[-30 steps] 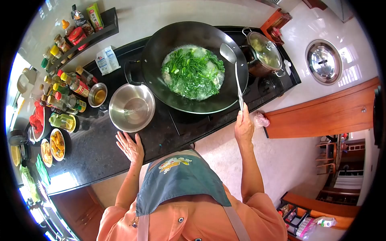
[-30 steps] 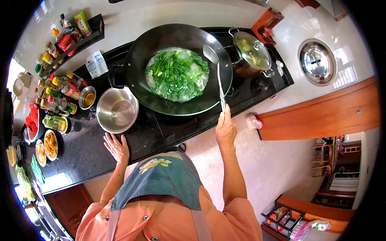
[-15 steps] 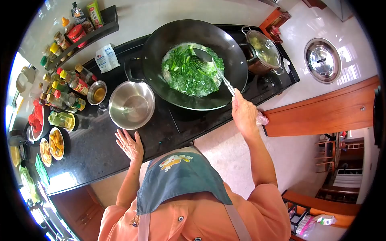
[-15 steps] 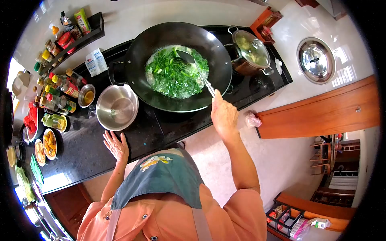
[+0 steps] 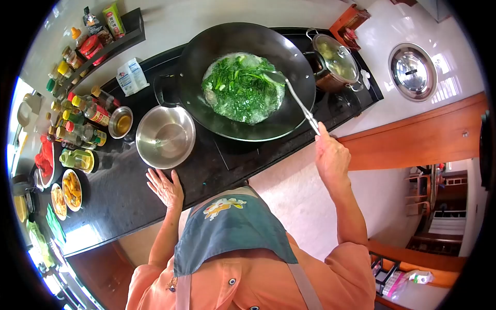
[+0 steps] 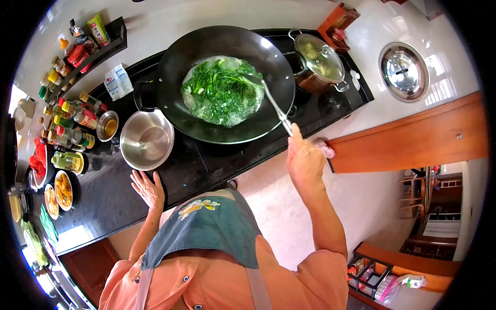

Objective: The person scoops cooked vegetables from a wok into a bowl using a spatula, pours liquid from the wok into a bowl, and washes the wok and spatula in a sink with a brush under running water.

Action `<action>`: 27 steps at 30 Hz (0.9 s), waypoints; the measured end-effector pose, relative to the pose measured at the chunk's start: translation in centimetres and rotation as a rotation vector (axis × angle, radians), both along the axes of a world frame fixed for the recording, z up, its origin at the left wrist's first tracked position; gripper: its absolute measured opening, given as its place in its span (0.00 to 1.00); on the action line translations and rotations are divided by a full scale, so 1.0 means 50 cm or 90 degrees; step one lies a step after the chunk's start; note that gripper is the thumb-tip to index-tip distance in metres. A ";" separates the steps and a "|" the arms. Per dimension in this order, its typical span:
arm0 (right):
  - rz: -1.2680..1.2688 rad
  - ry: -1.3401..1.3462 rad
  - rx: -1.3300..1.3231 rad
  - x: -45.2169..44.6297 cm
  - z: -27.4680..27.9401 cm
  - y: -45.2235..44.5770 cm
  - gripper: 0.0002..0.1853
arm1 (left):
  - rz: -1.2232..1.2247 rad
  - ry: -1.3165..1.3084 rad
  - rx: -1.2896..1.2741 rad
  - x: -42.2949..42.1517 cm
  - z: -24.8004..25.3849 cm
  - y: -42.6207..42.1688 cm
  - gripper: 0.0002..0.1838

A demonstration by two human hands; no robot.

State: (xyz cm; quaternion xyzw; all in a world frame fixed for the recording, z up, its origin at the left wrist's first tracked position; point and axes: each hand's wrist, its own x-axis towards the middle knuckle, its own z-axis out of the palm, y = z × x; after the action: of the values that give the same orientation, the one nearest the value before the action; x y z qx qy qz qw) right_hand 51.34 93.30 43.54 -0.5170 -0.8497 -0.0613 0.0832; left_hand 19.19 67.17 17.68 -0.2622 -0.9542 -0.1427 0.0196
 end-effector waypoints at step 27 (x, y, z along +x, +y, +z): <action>0.119 0.096 -0.039 -0.127 -0.053 0.053 0.19 | -0.002 0.009 0.005 -0.003 -0.009 -0.005 0.38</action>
State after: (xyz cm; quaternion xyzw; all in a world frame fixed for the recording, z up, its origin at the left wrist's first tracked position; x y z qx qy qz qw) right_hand 45.01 95.98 40.90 -0.4409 -0.8870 0.0116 0.1365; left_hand 19.02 66.93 17.25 -0.2645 -0.9531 -0.1447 0.0270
